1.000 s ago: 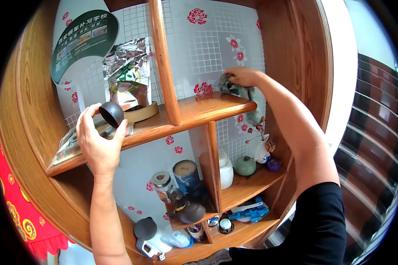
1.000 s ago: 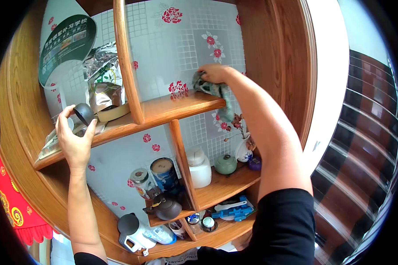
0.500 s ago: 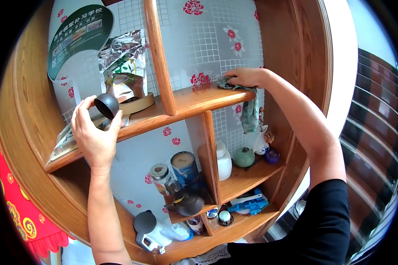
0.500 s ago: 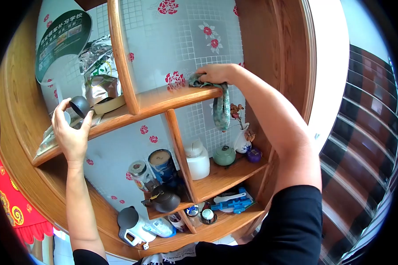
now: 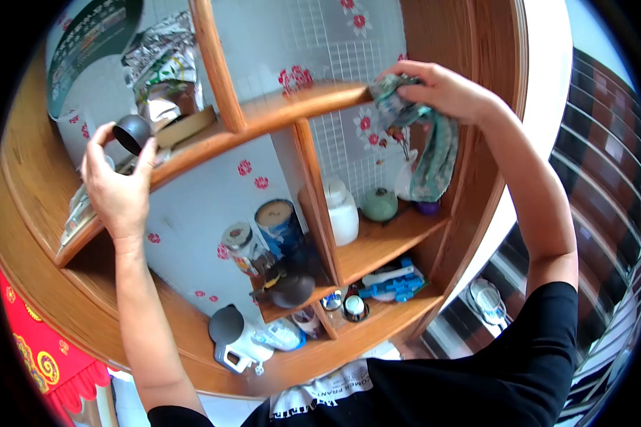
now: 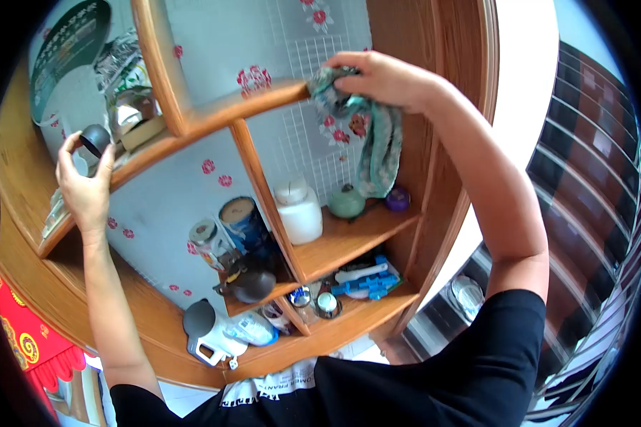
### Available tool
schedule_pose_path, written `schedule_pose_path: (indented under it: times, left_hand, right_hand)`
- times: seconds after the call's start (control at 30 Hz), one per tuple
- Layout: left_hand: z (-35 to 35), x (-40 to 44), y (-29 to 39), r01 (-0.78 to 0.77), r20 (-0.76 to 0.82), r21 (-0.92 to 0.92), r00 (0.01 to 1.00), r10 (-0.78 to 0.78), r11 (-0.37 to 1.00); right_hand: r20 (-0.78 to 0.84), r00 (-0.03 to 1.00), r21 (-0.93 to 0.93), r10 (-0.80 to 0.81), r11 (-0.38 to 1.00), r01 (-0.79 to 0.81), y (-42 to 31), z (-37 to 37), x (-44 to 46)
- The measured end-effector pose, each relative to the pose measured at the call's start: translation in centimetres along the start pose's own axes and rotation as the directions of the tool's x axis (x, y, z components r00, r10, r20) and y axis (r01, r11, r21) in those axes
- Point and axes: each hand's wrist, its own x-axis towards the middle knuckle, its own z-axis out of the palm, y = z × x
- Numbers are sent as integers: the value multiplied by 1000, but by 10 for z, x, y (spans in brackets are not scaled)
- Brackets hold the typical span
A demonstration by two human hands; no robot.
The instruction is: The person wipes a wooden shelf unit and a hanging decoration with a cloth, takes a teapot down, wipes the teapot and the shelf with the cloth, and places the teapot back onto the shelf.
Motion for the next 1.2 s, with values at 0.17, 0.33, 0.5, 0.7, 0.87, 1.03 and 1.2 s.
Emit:
schedule_pose_path:
  times: [0.17, 0.33, 0.5, 0.7, 0.87, 1.03, 1.2]
  left_hand:
    - [2, 2, -11, -2, 46, -65, 999, 5, 998]
    - [2, 1, -13, 9, 56, -40, 998, -7, 999]
    - [0, 1, -16, 42, 64, -79, 997, -37, 996]
    - [-1, -1, -15, 46, 47, -195, 998, -37, 980]
    - [-9, -6, -16, -3, 35, -326, 999, 15, 945]
    - [-24, -27, 23, -13, 56, -621, 997, 61, 783]
    - [-28, -48, 89, -186, 52, -675, 953, 298, 714]
  right_hand:
    - [383, 913, -74, -138, 981, 179, 53, 18, -32]
    - [576, 811, -260, 98, 963, 68, 84, 88, -43]
    - [579, 790, -108, -202, 941, 320, 121, 152, -39]
    - [432, 899, -398, -71, 879, 261, 181, 226, -73]
    - [279, 948, -245, -155, 943, 226, 126, 179, -70]
    - [-182, 906, 135, -382, 903, 408, 6, 106, -60]
    - [-124, 903, 652, -411, 652, 387, -51, 95, -52]
